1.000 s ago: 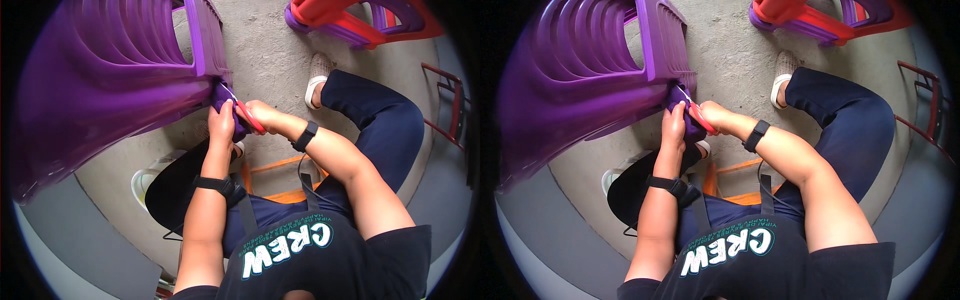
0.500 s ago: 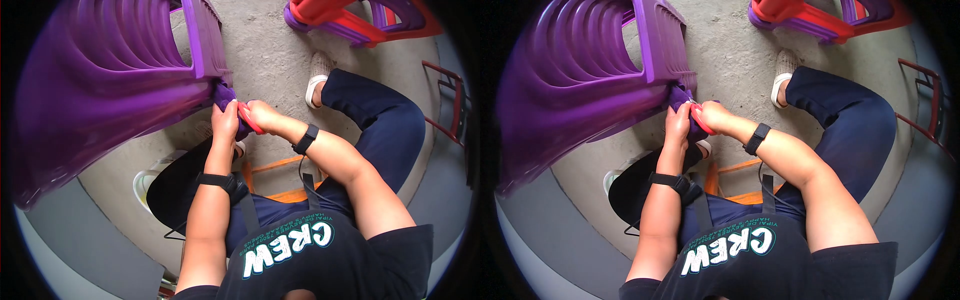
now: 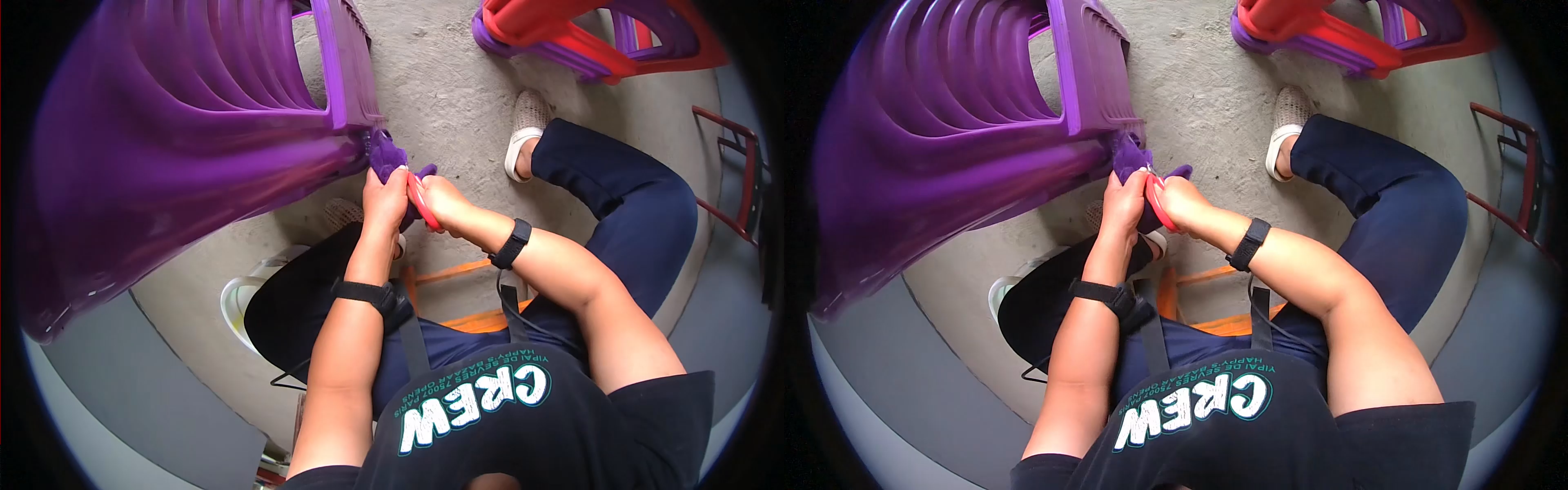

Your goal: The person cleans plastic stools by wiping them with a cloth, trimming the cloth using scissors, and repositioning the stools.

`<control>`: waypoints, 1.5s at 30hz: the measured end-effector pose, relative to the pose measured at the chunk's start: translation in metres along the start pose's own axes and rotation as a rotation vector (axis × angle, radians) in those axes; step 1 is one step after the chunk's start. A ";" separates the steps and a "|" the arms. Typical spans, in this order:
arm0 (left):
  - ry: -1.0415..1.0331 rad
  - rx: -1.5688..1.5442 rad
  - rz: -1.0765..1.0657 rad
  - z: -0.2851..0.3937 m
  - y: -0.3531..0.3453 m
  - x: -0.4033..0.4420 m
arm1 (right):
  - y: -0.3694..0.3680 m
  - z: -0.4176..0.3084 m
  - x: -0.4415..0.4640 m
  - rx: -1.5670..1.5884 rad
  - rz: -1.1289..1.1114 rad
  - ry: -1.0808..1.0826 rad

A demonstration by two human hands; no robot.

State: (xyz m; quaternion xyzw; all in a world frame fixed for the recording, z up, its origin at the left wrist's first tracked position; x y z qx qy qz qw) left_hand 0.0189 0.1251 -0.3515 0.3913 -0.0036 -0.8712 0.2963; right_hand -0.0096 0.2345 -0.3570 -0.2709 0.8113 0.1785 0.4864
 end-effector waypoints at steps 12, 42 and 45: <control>0.016 -0.173 0.005 -0.003 0.012 0.002 | 0.000 -0.020 0.008 -0.353 -0.018 0.161; 0.064 -0.508 -0.127 0.002 0.023 -0.027 | 0.079 -0.026 -0.040 -0.399 0.085 0.389; 0.115 -0.431 -0.040 -0.010 0.021 -0.021 | 0.081 -0.015 -0.014 -0.406 -0.047 0.291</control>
Point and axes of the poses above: each hand's wrist, its own x-axis towards the middle knuckle, its own y-axis out of the back of the hand, z = x × y, the point moved 3 cm from there along x, towards the middle knuckle, and after that the axes turned 7 degrees about z, right-handed, at the moved point
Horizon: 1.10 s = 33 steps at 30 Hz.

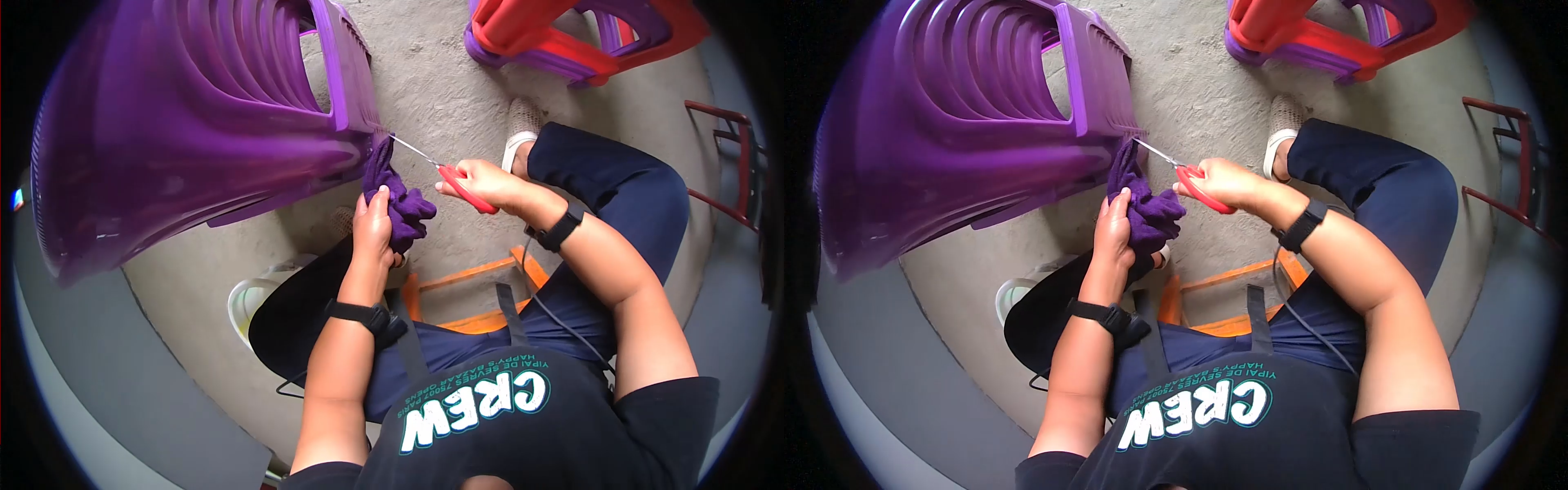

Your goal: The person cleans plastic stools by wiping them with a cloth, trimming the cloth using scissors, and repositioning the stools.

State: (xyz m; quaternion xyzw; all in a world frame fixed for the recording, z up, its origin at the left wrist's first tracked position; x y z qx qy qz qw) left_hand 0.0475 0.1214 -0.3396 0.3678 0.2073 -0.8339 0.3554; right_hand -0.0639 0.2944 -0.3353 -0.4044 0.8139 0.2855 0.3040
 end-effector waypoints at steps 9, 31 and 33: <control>-0.071 -0.118 0.084 0.003 0.022 0.028 | 0.118 0.012 0.009 -0.750 0.190 -0.080; 0.006 -0.050 0.125 -0.003 0.001 0.027 | -0.015 -0.016 0.022 -0.331 0.182 0.165; -0.003 -0.030 0.107 -0.008 0.005 0.033 | -0.018 -0.015 0.030 -0.323 0.154 0.138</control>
Point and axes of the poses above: each hand's wrist, its own x-axis towards the middle knuckle, its own y-axis out of the back of the hand, z = x × y, the point moved 3 cm from there along x, towards the middle knuckle, and after that the axes turned 7 degrees about z, right-handed, at the moved point
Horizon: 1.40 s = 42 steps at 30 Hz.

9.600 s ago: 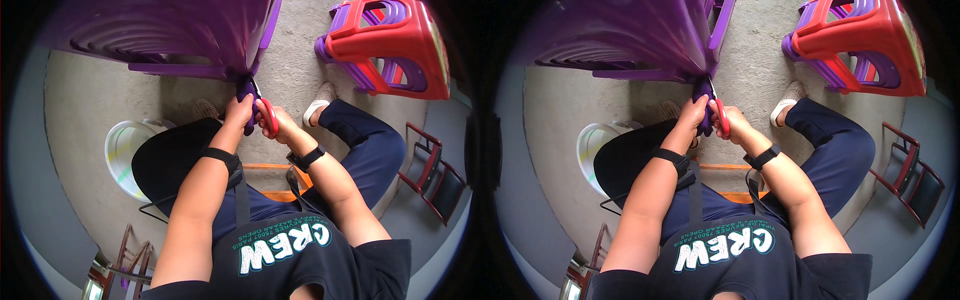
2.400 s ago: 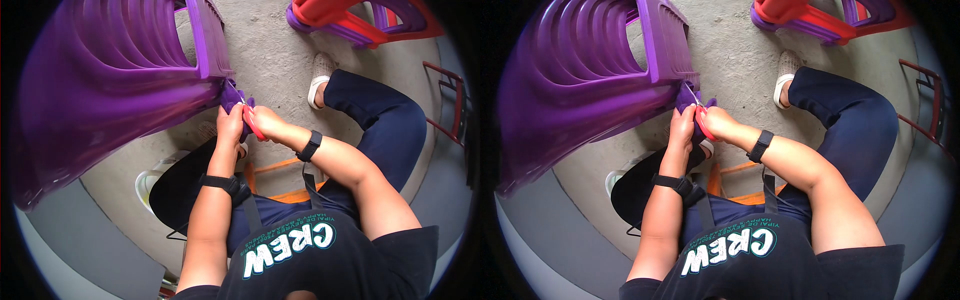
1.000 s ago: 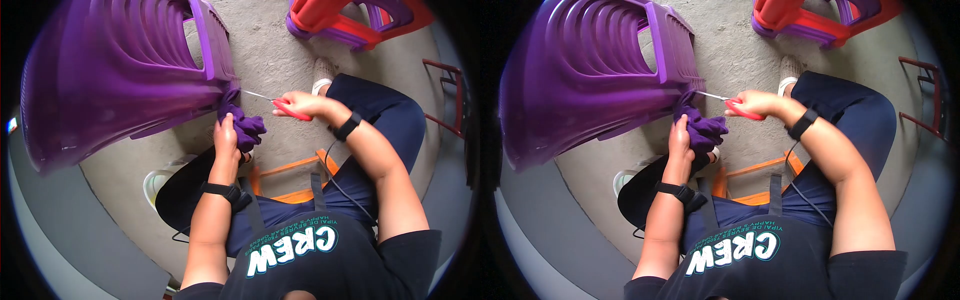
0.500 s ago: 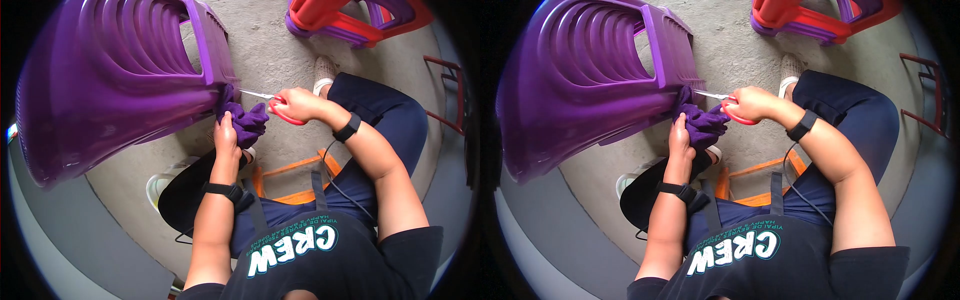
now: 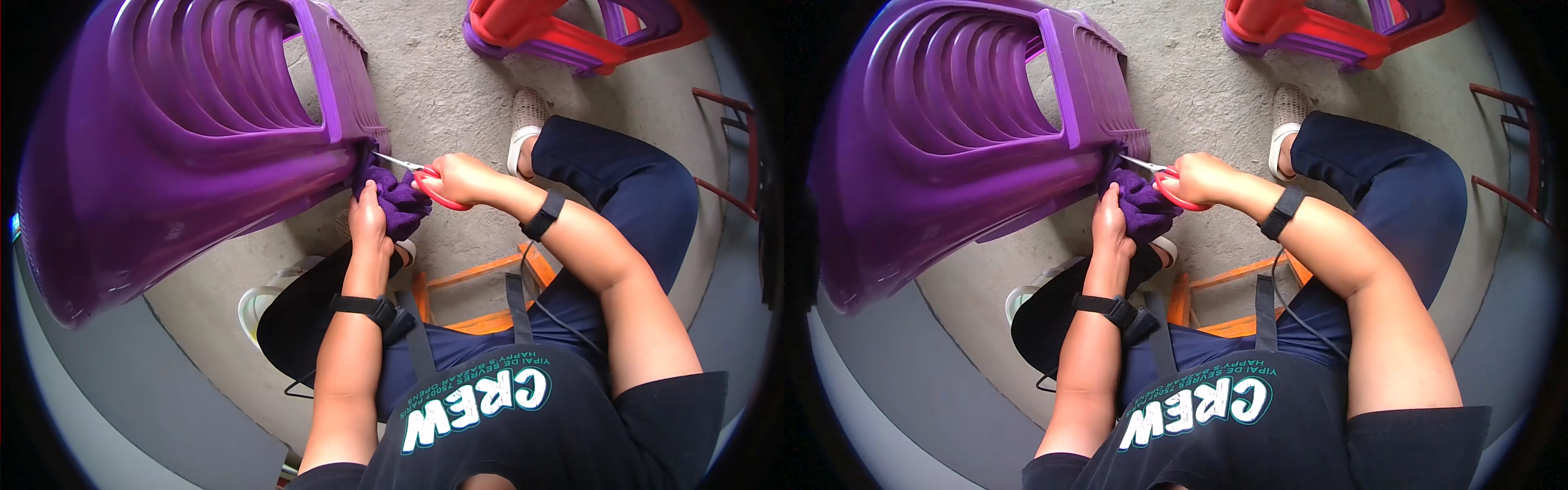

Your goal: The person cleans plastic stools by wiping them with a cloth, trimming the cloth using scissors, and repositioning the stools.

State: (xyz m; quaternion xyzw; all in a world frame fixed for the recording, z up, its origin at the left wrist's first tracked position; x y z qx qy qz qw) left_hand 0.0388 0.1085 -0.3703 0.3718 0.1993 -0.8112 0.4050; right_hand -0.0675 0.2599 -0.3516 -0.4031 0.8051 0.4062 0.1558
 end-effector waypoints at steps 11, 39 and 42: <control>-0.079 0.120 0.012 0.008 -0.014 -0.006 | -0.019 -0.014 0.009 0.315 -0.242 -0.222; -0.308 -0.073 -0.193 0.078 -0.025 -0.107 | 0.048 -0.086 -0.051 0.269 0.118 0.177; -0.323 -0.040 -0.153 0.069 -0.025 -0.092 | 0.023 -0.069 -0.040 0.254 0.149 0.203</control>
Point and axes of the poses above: each hand's wrist, its own x-axis towards the middle knuckle, its own y-axis out of the back of the hand, z = x × y, the point moved 3 cm from there along x, towards the middle knuckle, and after that the axes turned 7 degrees about z, right-handed, at the moved point
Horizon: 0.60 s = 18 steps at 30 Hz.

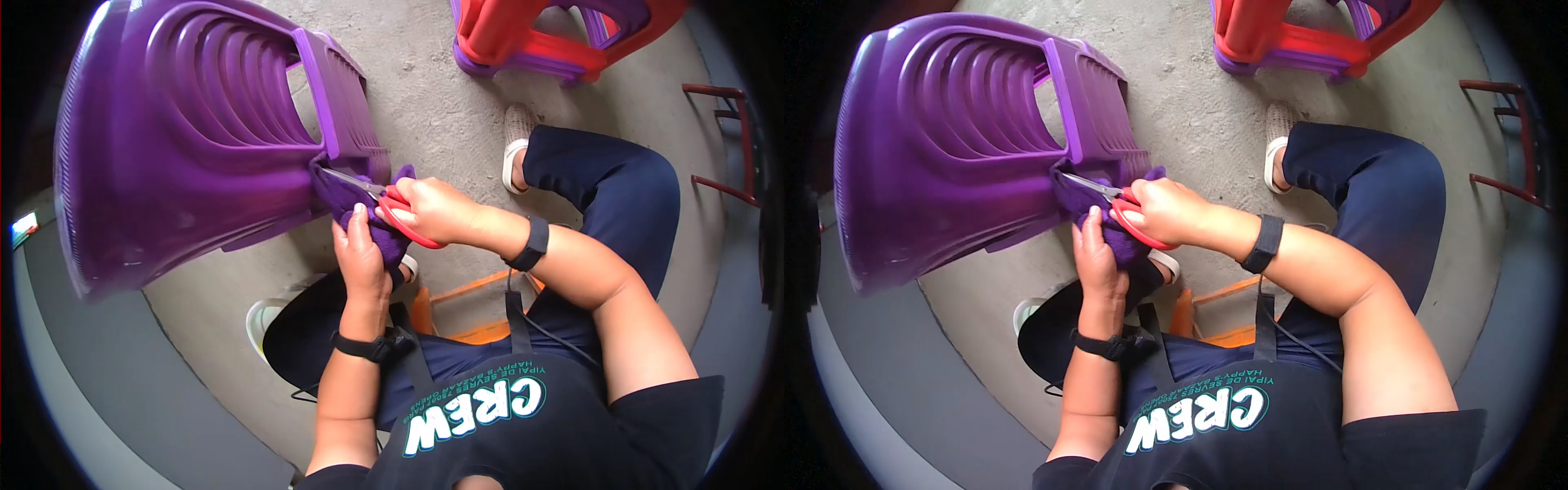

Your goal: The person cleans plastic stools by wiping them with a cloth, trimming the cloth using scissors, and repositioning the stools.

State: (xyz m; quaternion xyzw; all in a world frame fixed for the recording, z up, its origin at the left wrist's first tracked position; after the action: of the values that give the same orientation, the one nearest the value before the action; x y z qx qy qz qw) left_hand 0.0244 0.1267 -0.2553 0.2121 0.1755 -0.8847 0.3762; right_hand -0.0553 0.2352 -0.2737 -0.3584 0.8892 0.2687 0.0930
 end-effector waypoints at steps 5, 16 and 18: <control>0.127 0.114 0.064 -0.061 0.016 0.038 | -0.023 0.058 0.015 -0.011 0.003 -0.004; 0.354 0.294 0.105 -0.085 0.012 0.054 | -0.049 0.113 0.027 -0.095 -0.133 -0.332; 0.410 0.308 0.008 -0.093 0.014 0.056 | -0.042 0.109 0.027 -0.093 -0.163 -0.351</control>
State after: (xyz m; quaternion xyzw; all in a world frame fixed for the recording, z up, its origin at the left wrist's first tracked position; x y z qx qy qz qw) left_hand 0.0222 0.1280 -0.3643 0.4427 0.1103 -0.8380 0.2995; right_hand -0.0491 0.2541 -0.3921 -0.3808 0.8140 0.3594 0.2512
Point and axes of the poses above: each hand's wrist, its own x-axis towards the middle knuckle, its own y-axis out of the back of the hand, z = x × y, the point moved 3 cm from there along x, towards the middle knuckle, and after that the axes turned 7 degrees about z, right-handed, at the moved point
